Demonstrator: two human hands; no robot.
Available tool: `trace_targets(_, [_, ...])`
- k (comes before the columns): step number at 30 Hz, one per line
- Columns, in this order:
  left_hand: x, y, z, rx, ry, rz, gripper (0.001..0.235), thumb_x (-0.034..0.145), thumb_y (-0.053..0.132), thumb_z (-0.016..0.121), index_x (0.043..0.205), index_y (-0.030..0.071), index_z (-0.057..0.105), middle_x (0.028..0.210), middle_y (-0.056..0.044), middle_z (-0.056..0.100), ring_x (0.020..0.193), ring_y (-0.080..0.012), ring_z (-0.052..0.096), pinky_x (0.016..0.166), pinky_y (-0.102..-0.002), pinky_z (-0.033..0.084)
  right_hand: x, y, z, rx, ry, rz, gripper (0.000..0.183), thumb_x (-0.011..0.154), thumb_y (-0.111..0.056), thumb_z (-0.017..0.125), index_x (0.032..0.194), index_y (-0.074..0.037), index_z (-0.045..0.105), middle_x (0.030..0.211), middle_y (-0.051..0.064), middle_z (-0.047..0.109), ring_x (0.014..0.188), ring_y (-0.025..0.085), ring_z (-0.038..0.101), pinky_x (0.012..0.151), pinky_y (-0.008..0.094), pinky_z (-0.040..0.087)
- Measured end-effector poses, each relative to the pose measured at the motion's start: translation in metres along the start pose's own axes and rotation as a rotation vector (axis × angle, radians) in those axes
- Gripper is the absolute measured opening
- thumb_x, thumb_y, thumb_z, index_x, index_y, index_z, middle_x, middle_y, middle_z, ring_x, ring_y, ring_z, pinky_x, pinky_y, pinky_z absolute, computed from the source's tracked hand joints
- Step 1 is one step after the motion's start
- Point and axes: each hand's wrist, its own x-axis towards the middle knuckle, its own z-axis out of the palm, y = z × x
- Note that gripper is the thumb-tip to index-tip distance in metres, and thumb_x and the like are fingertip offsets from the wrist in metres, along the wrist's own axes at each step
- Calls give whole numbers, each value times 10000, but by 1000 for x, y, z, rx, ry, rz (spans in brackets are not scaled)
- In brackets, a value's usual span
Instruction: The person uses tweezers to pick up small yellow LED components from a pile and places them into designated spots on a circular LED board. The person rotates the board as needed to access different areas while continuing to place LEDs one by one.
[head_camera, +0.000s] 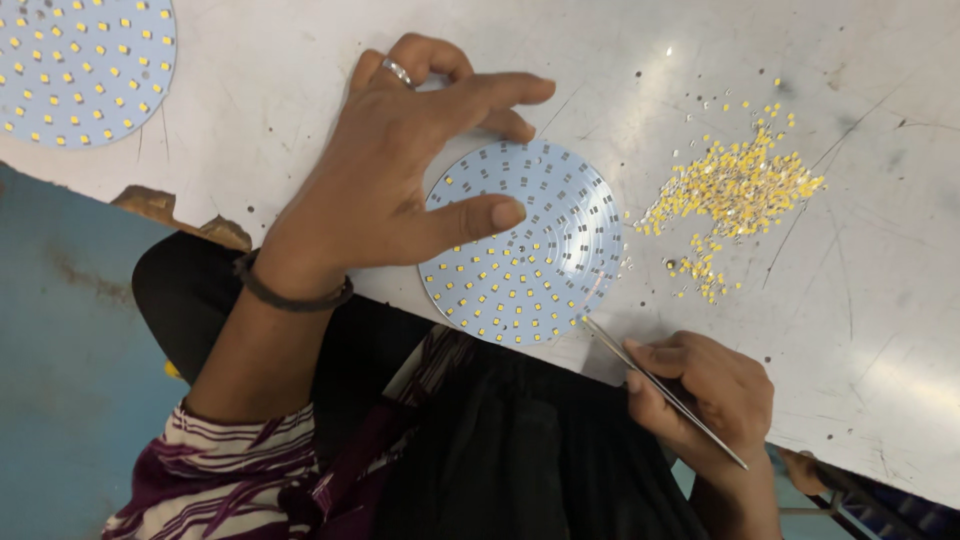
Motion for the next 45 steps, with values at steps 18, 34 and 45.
trace_targets(18, [5, 1, -1, -5, -14, -24, 690, 989, 640, 630, 1460, 136, 630, 1204, 27, 788, 1239, -232, 496, 1044, -432, 280, 2, 7, -6, -23, -36, -35, 183, 774, -129, 804, 867, -16, 695, 709, 79, 679, 582, 161, 656, 533, 269, 478])
trace_targets(34, [11, 6, 2, -63, -52, -48, 736, 935, 664, 569, 1402, 101, 653, 1184, -4, 782, 1312, -249, 536, 1107, -443, 242, 0, 28, -21, -105, 195, 193, 162, 838, -64, 789, 949, 28, 716, 765, 81, 678, 591, 115, 588, 556, 234, 423])
trace_targets(45, [10, 4, 3, -55, -53, -47, 736, 927, 662, 583, 1397, 102, 666, 1188, -2, 784, 1313, -243, 530, 1110, -461, 251, -4, 28, -20, -88, 145, 79, 156, 809, -54, 792, 912, 20, 700, 779, 114, 690, 622, 161, 654, 562, 256, 469])
